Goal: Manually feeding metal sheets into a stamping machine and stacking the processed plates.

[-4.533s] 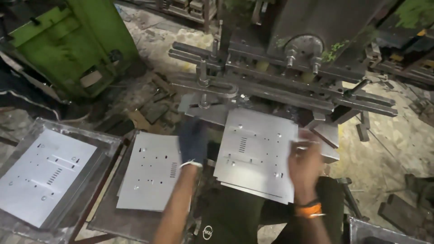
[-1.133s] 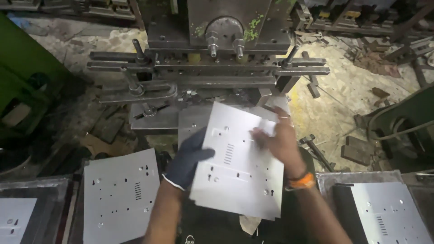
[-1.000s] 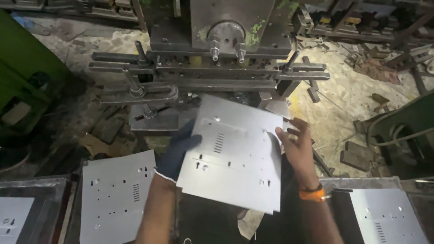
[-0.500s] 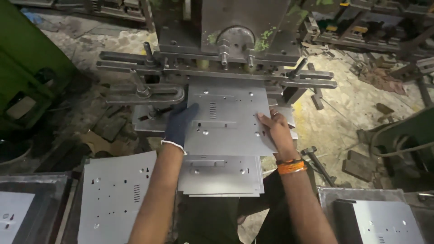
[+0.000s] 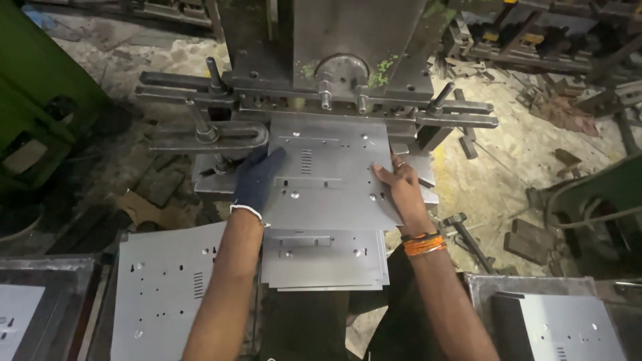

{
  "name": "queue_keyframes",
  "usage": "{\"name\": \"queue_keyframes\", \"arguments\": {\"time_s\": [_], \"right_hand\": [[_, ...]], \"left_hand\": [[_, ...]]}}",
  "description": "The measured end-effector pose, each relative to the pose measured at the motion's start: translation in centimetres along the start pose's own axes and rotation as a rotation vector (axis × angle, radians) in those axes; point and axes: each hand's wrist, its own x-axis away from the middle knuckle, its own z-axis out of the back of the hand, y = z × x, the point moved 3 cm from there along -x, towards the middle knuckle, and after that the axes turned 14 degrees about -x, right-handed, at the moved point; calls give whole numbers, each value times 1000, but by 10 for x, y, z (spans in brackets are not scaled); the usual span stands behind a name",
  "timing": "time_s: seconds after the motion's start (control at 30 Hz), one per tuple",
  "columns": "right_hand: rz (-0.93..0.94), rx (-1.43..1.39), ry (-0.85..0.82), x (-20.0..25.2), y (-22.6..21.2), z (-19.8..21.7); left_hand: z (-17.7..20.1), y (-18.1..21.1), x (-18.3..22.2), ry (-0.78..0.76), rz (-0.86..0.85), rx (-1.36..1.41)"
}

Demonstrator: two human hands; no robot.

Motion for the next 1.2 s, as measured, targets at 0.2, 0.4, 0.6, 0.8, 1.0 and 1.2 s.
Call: {"name": "queue_keyframes", "arguments": {"time_s": [0.2, 0.4, 0.6, 0.8, 1.0, 1.2], "right_hand": [[-4, 111, 78, -7, 28, 23], [278, 691, 50, 36, 11, 23], [367, 352, -140, 95, 32, -69], [-256, 167, -488, 190, 187, -195], [-332, 439, -331, 213, 251, -239], [-541, 86, -161, 219, 245, -231]], "left_hand": [[3, -14, -2, -57, -58, 49], [20, 34, 81, 203, -383, -268], [146, -5, 139, 633, -63, -419], [263, -70, 235, 930, 98, -1473], [266, -63, 260, 651, 517, -1457], [276, -68, 256, 656, 520, -1392]]}}
